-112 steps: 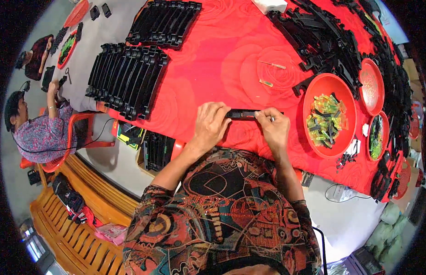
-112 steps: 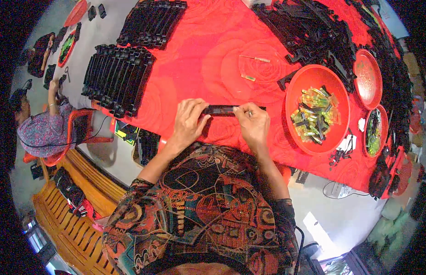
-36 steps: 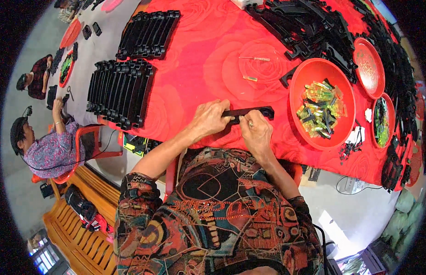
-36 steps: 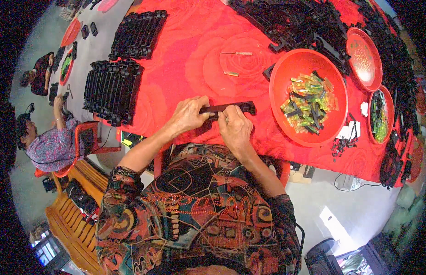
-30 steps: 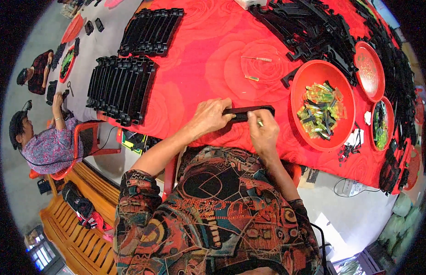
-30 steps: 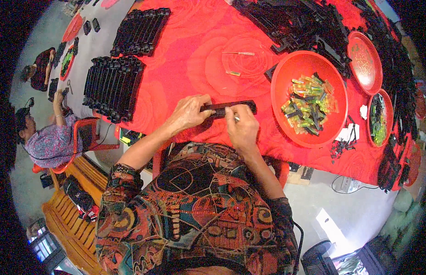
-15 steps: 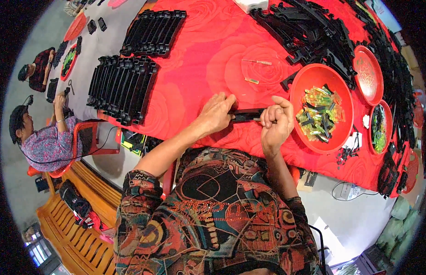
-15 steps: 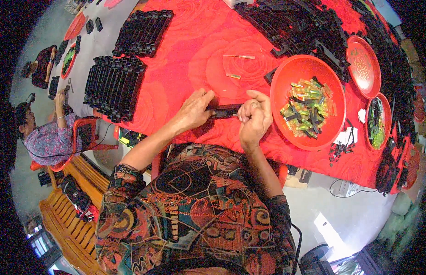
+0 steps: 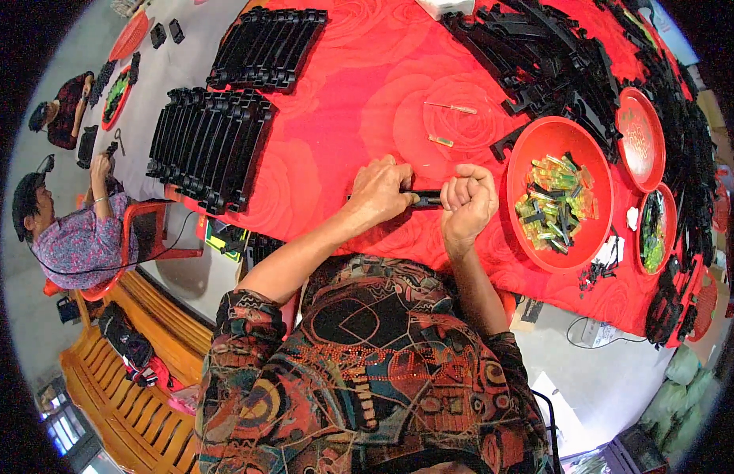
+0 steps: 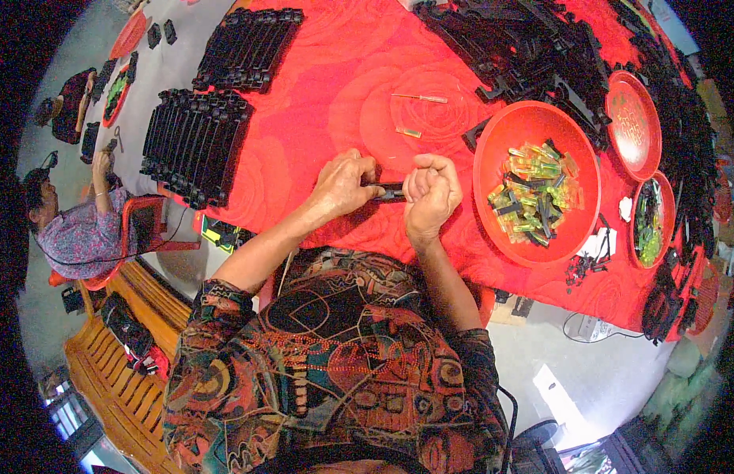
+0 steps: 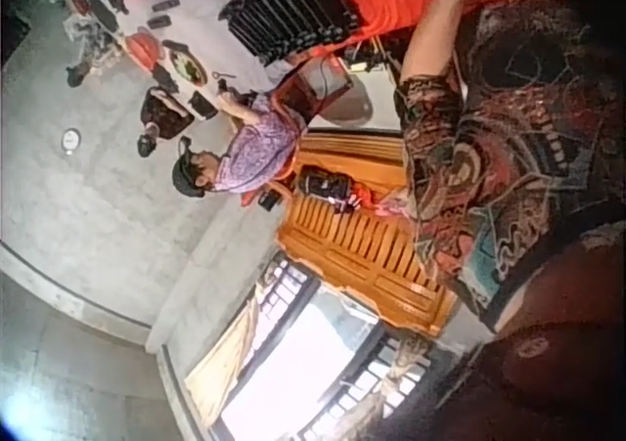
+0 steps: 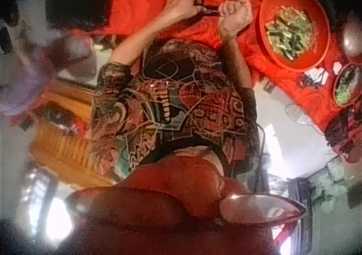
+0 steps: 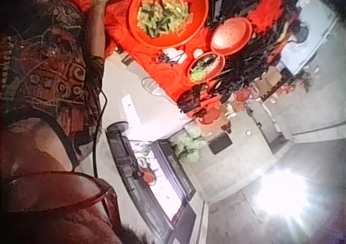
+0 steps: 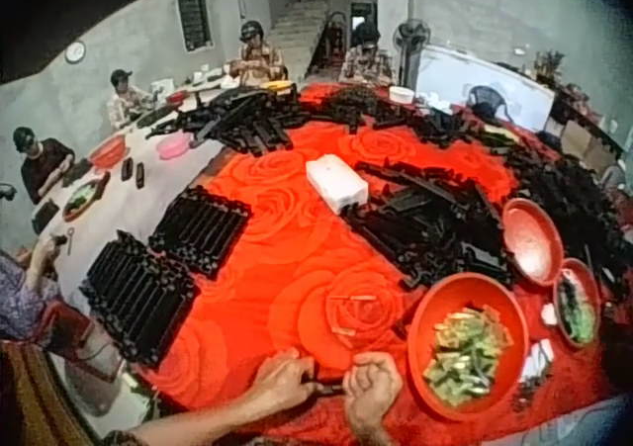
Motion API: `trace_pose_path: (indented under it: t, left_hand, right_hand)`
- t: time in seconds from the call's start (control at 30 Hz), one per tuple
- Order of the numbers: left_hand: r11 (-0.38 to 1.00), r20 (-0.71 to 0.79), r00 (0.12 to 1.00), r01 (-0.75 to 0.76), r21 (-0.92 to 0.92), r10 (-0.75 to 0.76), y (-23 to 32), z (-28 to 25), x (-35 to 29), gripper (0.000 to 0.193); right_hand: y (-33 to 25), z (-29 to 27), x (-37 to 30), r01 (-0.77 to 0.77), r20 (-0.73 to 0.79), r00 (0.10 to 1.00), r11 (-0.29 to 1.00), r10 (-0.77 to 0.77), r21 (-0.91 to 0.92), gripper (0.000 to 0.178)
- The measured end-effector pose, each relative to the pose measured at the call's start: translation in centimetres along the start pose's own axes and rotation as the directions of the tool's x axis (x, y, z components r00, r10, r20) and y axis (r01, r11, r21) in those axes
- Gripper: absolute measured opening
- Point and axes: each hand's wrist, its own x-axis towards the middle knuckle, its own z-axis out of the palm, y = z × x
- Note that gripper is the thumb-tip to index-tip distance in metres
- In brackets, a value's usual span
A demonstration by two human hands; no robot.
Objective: The person assembles small plastic components by hand, joining small connectors and fasteners to plastic housings to create assembled units.
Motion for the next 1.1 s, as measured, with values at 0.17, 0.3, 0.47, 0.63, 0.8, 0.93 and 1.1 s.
trace_pose_path:
  t: [0.17, 0.3, 0.47, 0.63, 0.8, 0.93, 1.1]
  left_hand:
    - [0.999, 0.023, 0.999, 0.031, 0.022, -0.031, 0.0, 0.1, 0.2, 0.028]
    - [0.998, 0.028, 0.999, 0.023, 0.059, -0.025, 0.1, 0.2, 0.3, 0.029]
    - [0.994, -0.022, 0.999, -0.022, 0.104, 0.025, 0.1, 0.4, 0.2, 0.032]
    - [0.991, 0.008, 1.000, -0.013, 0.136, 0.012, 0.4, 0.5, 0.5, 0.034]
    - [0.988, 0.017, 1.000, 0.009, 0.154, -0.011, 0.4, 0.3, 0.4, 0.032]
    - [0.988, 0.003, 1.000, -0.014, 0.155, 0.014, 0.3, 0.5, 0.4, 0.028]
    - [0.987, 0.039, 0.999, 0.004, 0.158, -0.010, 0.7, 0.3, 0.9, 0.027]
  right_hand:
    - [0.4, -0.1, 0.1, 0.017, -0.003, 1.000, 1.000, -0.017, 0.002, 0.020]
    - [0.4, -0.1, 0.0, 0.003, -0.032, 0.999, 1.000, -0.004, -0.025, 0.019]
    - [0.6, 0.5, -0.3, 0.039, -0.007, 0.999, 0.996, -0.039, -0.078, 0.020]
    - [1.2, 0.0, -0.3, 0.066, 0.001, 0.998, 0.989, -0.066, -0.134, 0.019]
    - [1.4, 0.3, -0.3, 0.064, 0.017, 0.998, 0.979, -0.062, -0.194, 0.019]
    - [1.3, 0.6, -0.5, 0.035, -0.010, 0.999, 0.971, -0.038, -0.238, 0.020]
    - [0.8, 0.6, 0.2, 0.017, 0.058, 0.998, 0.956, 0.000, -0.294, 0.019]
